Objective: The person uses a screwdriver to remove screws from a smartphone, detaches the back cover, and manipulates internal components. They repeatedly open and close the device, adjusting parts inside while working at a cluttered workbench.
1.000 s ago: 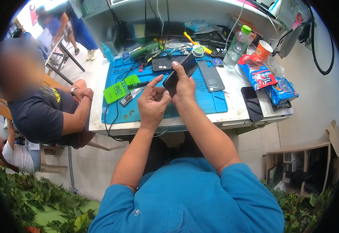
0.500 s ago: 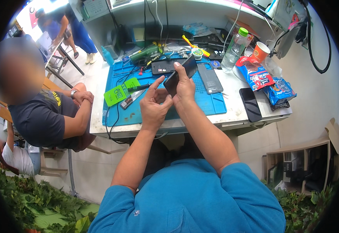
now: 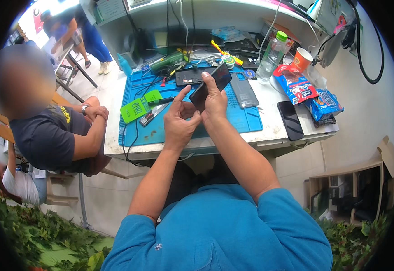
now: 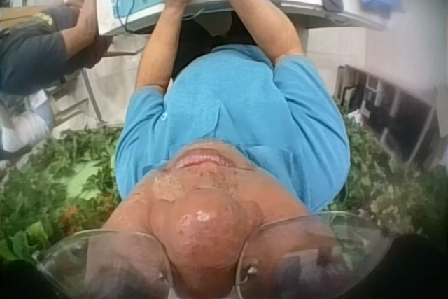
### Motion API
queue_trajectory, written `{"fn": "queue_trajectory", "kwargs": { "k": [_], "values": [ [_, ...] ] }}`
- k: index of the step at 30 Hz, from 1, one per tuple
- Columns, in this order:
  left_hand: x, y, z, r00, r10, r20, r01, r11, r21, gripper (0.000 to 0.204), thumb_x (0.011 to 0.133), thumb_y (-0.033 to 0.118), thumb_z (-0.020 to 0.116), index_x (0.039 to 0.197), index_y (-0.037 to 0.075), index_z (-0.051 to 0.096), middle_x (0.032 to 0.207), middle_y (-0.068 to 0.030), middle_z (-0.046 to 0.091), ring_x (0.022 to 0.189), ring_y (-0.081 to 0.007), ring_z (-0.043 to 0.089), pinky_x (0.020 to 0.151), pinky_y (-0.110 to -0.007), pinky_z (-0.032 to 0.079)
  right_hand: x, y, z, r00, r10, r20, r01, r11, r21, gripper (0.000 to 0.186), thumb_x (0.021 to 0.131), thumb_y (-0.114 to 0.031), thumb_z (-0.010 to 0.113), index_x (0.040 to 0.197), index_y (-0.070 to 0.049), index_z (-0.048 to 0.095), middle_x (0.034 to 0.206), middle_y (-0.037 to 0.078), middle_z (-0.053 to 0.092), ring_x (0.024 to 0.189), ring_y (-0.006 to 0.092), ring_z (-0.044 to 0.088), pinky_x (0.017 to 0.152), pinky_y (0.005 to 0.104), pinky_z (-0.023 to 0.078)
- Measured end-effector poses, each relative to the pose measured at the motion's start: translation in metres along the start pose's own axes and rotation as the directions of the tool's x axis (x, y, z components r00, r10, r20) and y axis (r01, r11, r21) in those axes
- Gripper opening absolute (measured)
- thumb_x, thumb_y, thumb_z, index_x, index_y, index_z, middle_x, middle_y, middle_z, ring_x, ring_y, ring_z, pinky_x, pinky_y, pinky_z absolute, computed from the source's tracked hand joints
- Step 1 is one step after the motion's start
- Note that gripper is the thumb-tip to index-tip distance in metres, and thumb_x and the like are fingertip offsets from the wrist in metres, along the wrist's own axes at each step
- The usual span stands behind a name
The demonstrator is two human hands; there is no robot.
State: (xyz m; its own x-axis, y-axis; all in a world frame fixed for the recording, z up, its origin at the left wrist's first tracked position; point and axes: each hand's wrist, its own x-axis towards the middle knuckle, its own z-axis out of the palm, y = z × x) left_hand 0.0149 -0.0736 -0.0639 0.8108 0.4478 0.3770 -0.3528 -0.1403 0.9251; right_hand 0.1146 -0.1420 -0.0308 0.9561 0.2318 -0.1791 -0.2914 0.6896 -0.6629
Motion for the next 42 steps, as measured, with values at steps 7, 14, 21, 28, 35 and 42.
{"fn": "queue_trajectory", "kwargs": {
  "k": [7, 14, 21, 28, 35, 42],
  "values": [
    [0.001, 0.002, 0.004, 0.999, 0.032, 0.031, -0.035, 0.995, 0.088, 0.084, 0.087, -0.014, 0.071, 0.165, 0.012, 0.052, 0.098, -0.0013, 0.068, 0.092, -0.0096, 0.073, 0.089, -0.028, 0.062, 0.008, 0.003, -0.013, 0.994, 0.112, -0.010, -0.112, 0.993, 0.024, 0.040, 0.091, -0.034, 0.092, 0.107, -0.004, 0.070, 0.097, 0.008, 0.075, 0.077, 0.0178, 0.074, 0.067, 0.0350, 0.064],
    [0.014, 0.042, -0.033, 0.973, -0.151, 0.175, 0.119, 0.976, 0.184, 0.073, 0.085, -0.011, 0.070, 0.154, 0.010, 0.064, 0.096, 0.0011, 0.068, 0.087, -0.0052, 0.068, 0.083, -0.021, 0.057, -0.013, 0.019, -0.018, 0.963, 0.216, 0.164, -0.246, 0.950, 0.192, 0.058, 0.100, -0.055, 0.080, 0.122, -0.003, 0.068, 0.110, 0.010, 0.076, 0.087, 0.0240, 0.078, 0.080, 0.0445, 0.067],
    [0.078, 0.110, -0.086, 0.849, -0.326, 0.415, 0.132, 0.893, 0.431, 0.070, 0.075, -0.005, 0.073, 0.144, 0.009, 0.072, 0.084, 0.0004, 0.067, 0.075, -0.0070, 0.063, 0.067, -0.024, 0.051, -0.036, -0.005, -0.041, 0.528, 0.726, 0.441, -0.641, 0.681, -0.354, 0.071, 0.101, -0.066, 0.073, 0.126, 0.000, 0.064, 0.115, 0.018, 0.074, 0.105, 0.0285, 0.077, 0.096, 0.0443, 0.062],
    [0.138, 0.138, -0.059, 0.735, -0.433, 0.522, 0.009, 0.776, 0.631, 0.083, 0.071, -0.002, 0.074, 0.152, -0.004, 0.058, 0.079, -0.0032, 0.066, 0.073, -0.0111, 0.064, 0.066, -0.028, 0.052, -0.032, -0.048, -0.019, 0.407, -0.312, 0.858, 0.900, -0.024, -0.436, 0.084, 0.077, -0.026, 0.098, 0.149, -0.009, 0.057, 0.147, 0.022, 0.057, 0.141, 0.0446, 0.051, 0.114, 0.0529, 0.049],
    [0.159, 0.142, -0.031, 0.702, -0.452, 0.550, -0.086, 0.713, 0.696, 0.081, 0.073, -0.004, 0.074, 0.152, -0.007, 0.055, 0.080, -0.0037, 0.066, 0.069, -0.0105, 0.064, 0.061, -0.027, 0.051, -0.008, -0.052, -0.011, 0.336, -0.347, 0.876, 0.930, -0.022, -0.366, 0.075, 0.077, -0.012, 0.096, 0.145, -0.011, 0.064, 0.143, 0.021, 0.060, 0.130, 0.0442, 0.060, 0.107, 0.0501, 0.055],
    [0.157, 0.142, -0.032, 0.722, -0.416, 0.553, -0.043, 0.771, 0.636, 0.085, 0.074, -0.002, 0.076, 0.157, -0.002, 0.056, 0.073, -0.0007, 0.066, 0.064, -0.0069, 0.060, 0.059, -0.023, 0.045, -0.001, -0.060, -0.013, 0.347, -0.366, 0.864, 0.917, -0.059, -0.394, 0.074, 0.075, -0.018, 0.099, 0.141, -0.010, 0.067, 0.140, 0.020, 0.063, 0.130, 0.0426, 0.061, 0.107, 0.0495, 0.055]
  ]
}}
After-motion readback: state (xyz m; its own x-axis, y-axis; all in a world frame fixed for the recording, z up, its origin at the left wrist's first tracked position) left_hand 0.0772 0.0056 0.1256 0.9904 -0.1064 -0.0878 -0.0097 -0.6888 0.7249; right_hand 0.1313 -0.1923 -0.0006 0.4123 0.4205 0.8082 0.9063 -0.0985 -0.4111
